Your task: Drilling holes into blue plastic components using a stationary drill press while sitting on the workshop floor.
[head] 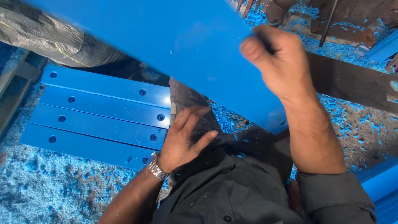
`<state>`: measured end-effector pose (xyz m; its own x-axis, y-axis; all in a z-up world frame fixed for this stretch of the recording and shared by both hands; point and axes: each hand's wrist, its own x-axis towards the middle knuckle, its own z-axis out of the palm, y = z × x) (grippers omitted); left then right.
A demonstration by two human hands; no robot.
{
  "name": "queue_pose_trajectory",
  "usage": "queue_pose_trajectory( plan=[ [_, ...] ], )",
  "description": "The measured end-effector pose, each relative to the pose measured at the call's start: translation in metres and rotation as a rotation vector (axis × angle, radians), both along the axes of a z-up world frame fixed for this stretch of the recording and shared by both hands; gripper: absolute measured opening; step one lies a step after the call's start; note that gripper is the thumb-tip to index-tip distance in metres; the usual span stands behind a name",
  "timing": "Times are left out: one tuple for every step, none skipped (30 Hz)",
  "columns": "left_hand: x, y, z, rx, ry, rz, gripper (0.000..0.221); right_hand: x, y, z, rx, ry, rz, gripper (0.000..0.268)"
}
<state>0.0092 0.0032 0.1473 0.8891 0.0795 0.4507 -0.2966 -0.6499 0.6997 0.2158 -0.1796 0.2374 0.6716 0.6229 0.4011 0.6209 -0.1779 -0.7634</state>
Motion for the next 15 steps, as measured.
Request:
queue_pose_trajectory(
  plan=[
    [0.006, -0.006, 0.011, -0.047, -0.059, -0.044, 0.062, 0.0, -0.009, 0.004, 0.184, 0.037, -0.016, 0.052],
    [0.01, -0.015, 0.016, -0.046, -0.062, -0.042, 0.062, 0.0, -0.015, 0.0, 0.185, 0.034, -0.013, 0.052],
    [0.013, -0.024, 0.021, -0.086, -0.069, -0.01, 0.073, 0.0, -0.021, -0.005, 0.427, 0.057, -0.051, 0.046],
    [0.017, -0.032, 0.026, -0.126, -0.077, 0.022, 0.083, 0.0, -0.027, -0.01, 0.67, 0.08, -0.089, 0.041],
    [0.021, -0.041, 0.026, -0.13, -0.074, 0.023, 0.083, -0.007, -0.03, -0.011, 0.666, 0.082, -0.089, 0.041],
    [0.025, -0.049, 0.025, -0.067, -0.239, 0.093, 0.09, -0.014, -0.033, -0.013, 0.817, 0.104, -0.07, 0.041],
    [0.031, -0.056, 0.024, 0.0, -0.405, 0.158, 0.098, -0.019, -0.035, -0.014, 0.969, 0.126, -0.05, 0.044],
    [0.035, -0.059, 0.019, -0.002, -0.402, 0.16, 0.098, -0.022, -0.042, -0.021, 0.966, 0.128, -0.051, 0.044],
    [0.04, -0.062, 0.013, 0.027, -0.433, 0.168, 0.098, -0.029, -0.048, -0.027, 0.974, 0.152, -0.071, 0.046],
    [0.044, -0.066, 0.007, 0.057, -0.464, 0.175, 0.097, -0.038, -0.051, -0.033, 0.982, 0.176, -0.092, 0.048],
    [0.048, -0.065, 0.002, 0.055, -0.459, 0.17, 0.097, -0.046, -0.064, -0.048, 0.991, 0.199, -0.116, 0.049],
    [0.053, -0.064, -0.004, 0.133, -0.491, 0.202, 0.098, -0.053, -0.077, -0.064, 1.001, 0.223, -0.141, 0.051],
    [0.058, -0.064, -0.01, 0.21, -0.524, 0.235, 0.099, -0.061, -0.09, -0.077, 1.009, 0.244, -0.165, 0.053],
    [0.062, -0.065, -0.02, 0.206, -0.521, 0.229, 0.099, -0.066, -0.101, -0.088, 1.017, 0.266, -0.19, 0.055],
    [0.065, -0.064, -0.03, 0.3, -0.491, 0.207, 0.099, -0.07, -0.109, -0.097, 1.025, 0.288, -0.208, 0.057]
  ],
)
